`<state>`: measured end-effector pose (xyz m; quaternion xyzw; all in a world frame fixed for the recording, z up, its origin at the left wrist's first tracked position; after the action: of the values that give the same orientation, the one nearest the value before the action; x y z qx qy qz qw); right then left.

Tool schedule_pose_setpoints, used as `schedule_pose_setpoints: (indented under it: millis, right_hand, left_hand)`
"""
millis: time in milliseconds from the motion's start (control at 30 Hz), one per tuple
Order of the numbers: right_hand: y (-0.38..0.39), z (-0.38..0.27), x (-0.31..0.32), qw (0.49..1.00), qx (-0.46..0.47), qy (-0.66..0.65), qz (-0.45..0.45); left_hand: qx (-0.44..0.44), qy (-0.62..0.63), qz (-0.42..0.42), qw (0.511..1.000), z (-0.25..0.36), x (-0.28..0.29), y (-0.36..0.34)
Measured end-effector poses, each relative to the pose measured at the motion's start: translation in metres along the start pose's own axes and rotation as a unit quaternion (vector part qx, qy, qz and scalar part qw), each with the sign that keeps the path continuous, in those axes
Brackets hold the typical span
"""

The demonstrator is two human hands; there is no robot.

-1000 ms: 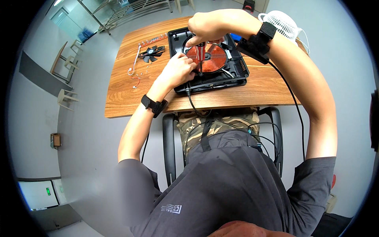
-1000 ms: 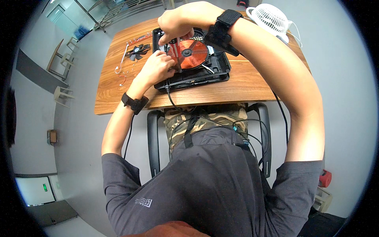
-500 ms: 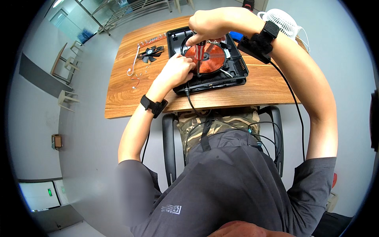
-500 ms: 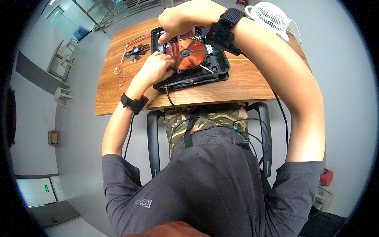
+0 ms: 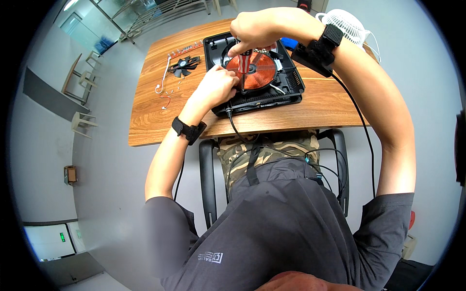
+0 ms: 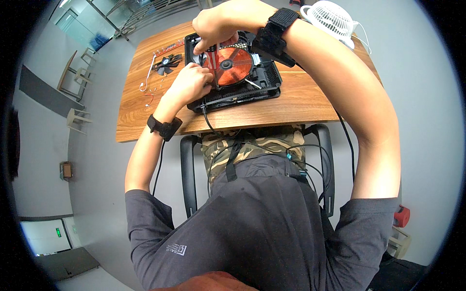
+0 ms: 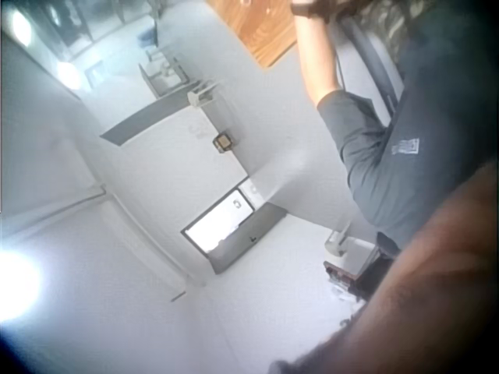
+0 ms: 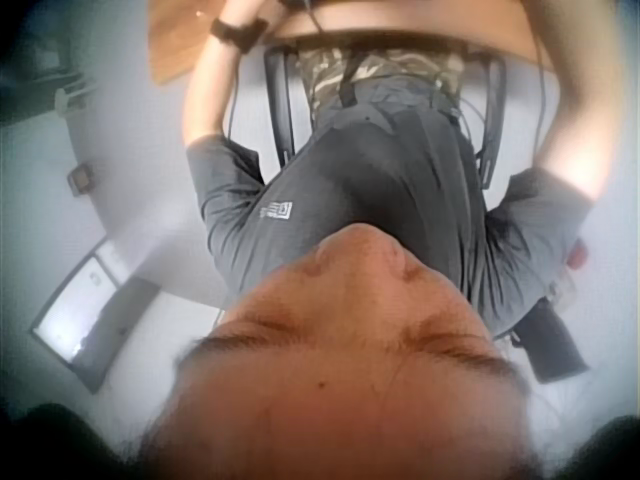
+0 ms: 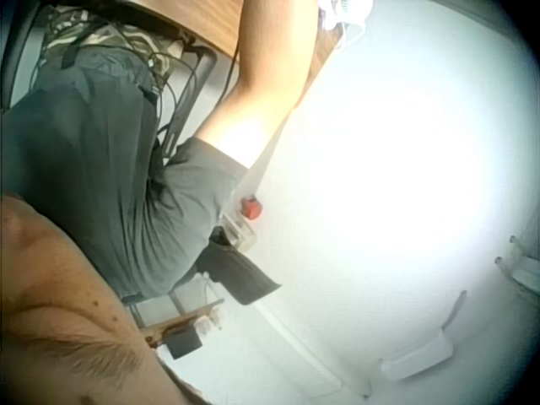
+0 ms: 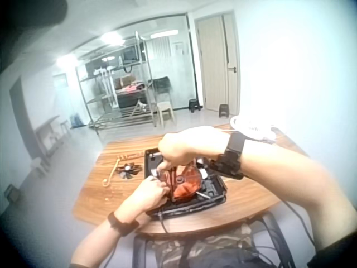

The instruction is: The person uses a screwdriver to remove screws from a disassembled electronic device on a wooden table. They remove a copper-colored circular component, place it aside, and continue unscrewing parts of the device's internal mechanism.

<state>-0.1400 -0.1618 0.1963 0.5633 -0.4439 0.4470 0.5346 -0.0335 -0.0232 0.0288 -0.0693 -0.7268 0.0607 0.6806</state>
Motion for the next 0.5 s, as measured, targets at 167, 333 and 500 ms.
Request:
schedule_pose_setpoints:
  millis: [167, 333, 500]
  right_hand:
    - [0.004, -0.005, 0.002, 1.0, 0.013, 0.014, 0.013]
    - [0.005, -0.003, 0.006, 0.999, 0.028, 0.006, 0.024]
    - [0.005, -0.002, 0.008, 0.999, 0.02, 0.022, 0.028]
  left_hand:
    - [0.008, 0.007, -0.016, 1.0, 0.002, 0.006, 0.002]
    - [-0.003, 0.011, 0.014, 1.0, -0.003, -0.001, 0.006]
    - [0.006, 0.007, 0.013, 1.0, -0.001, 0.001, 0.011]
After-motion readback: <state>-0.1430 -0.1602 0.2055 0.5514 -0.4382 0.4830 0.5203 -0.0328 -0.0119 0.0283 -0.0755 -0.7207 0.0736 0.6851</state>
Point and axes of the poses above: each hand's wrist, its own y-axis away from the middle knuckle, its own x-axis out of the back of the hand, z = x × y, the point moved 1 cm from there along -y, towards the middle knuckle, and after that the axes turned 3 degrees about x, right-handed, at the moved point
